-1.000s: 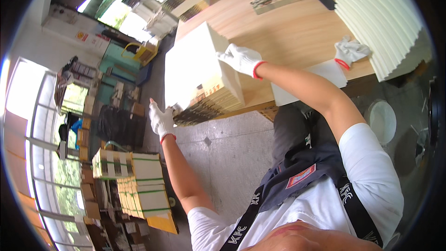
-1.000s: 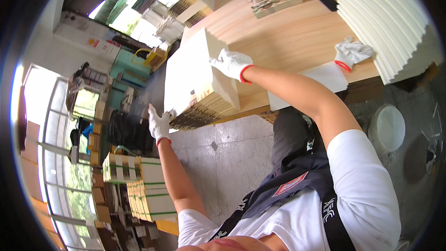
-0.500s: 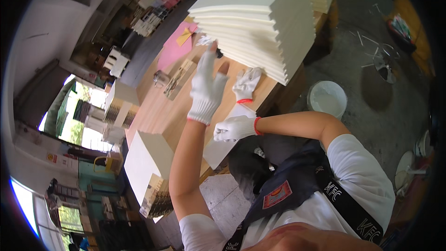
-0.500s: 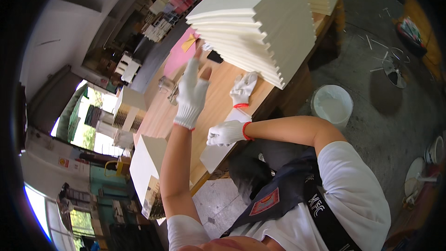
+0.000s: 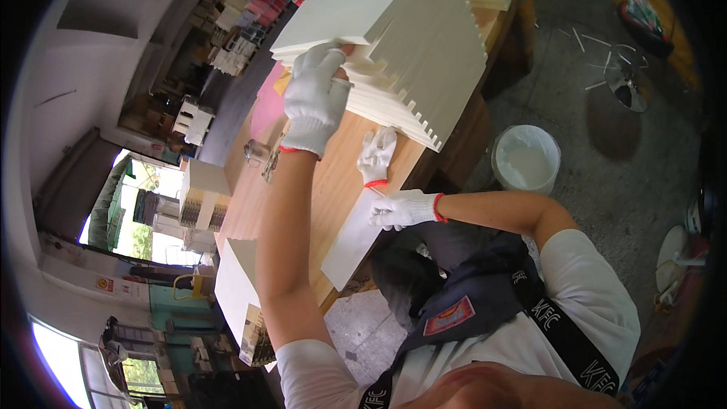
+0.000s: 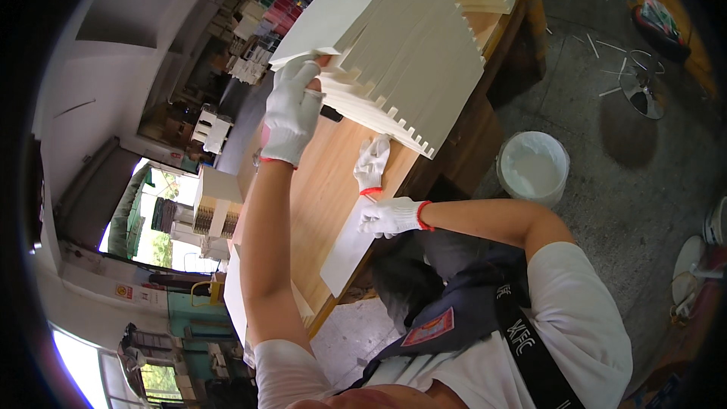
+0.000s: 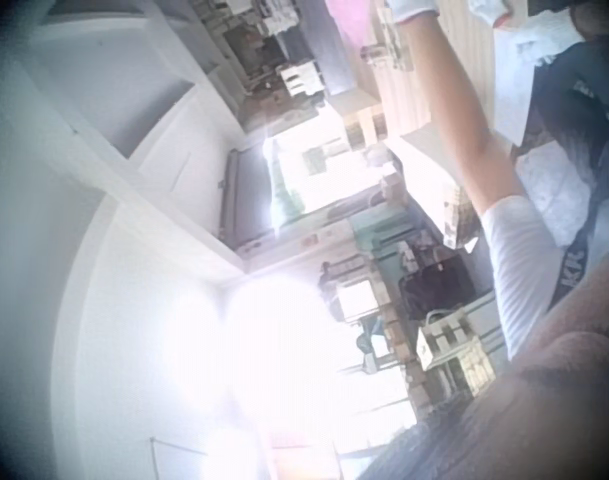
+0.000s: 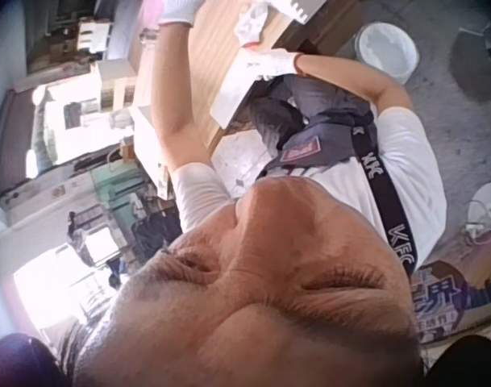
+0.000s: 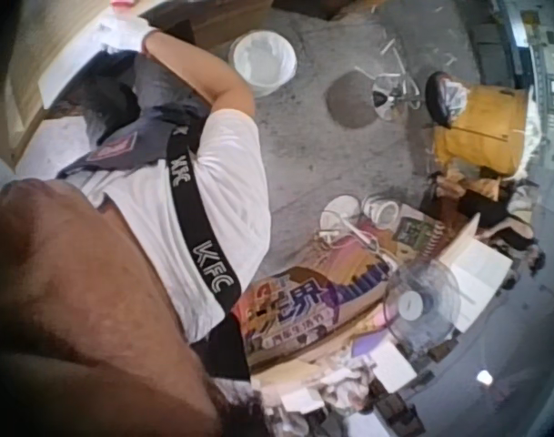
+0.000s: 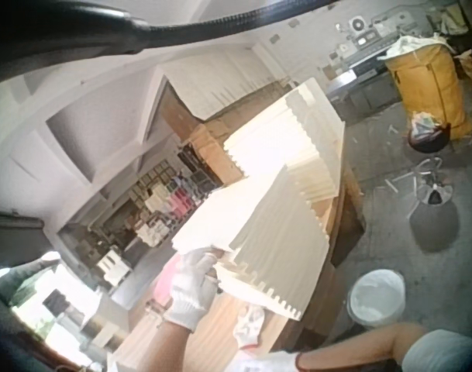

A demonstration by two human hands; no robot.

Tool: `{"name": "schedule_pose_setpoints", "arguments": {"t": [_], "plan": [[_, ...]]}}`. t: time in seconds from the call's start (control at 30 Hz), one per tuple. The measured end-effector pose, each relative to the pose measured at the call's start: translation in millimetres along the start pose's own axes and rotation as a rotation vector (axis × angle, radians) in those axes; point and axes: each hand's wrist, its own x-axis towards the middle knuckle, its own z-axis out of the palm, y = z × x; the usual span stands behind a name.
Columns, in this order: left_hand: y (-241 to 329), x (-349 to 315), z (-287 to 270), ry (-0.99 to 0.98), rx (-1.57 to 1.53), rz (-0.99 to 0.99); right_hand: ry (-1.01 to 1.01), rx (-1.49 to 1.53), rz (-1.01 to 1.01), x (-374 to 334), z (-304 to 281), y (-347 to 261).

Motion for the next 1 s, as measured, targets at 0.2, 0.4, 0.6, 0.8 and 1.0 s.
{"name": "schedule_pose_setpoints", "arguments": {"t": [0.2, 0.4, 0.6, 0.8, 1.0], "plan": [[-17, 61, 3, 0.052, -1.764, -1.151, -0.022, 0.054, 0.068, -21, -17, 11], [-29, 88, 28, 0.219, -1.819, -1.268, -0.023, 0.088, 0.061, -33, -17, 5], [-38, 84, 32, 0.45, -2.168, -1.157, -0.029, 0.095, 0.108, -40, -22, -1], [-91, 17, -8, 0.41, -2.488, -1.09, -0.046, 0.196, 0.094, -34, -25, -9], [-160, -202, -36, 0.207, -2.044, -1.139, 0.043, 0.53, -0.019, 17, -36, -26]]}}
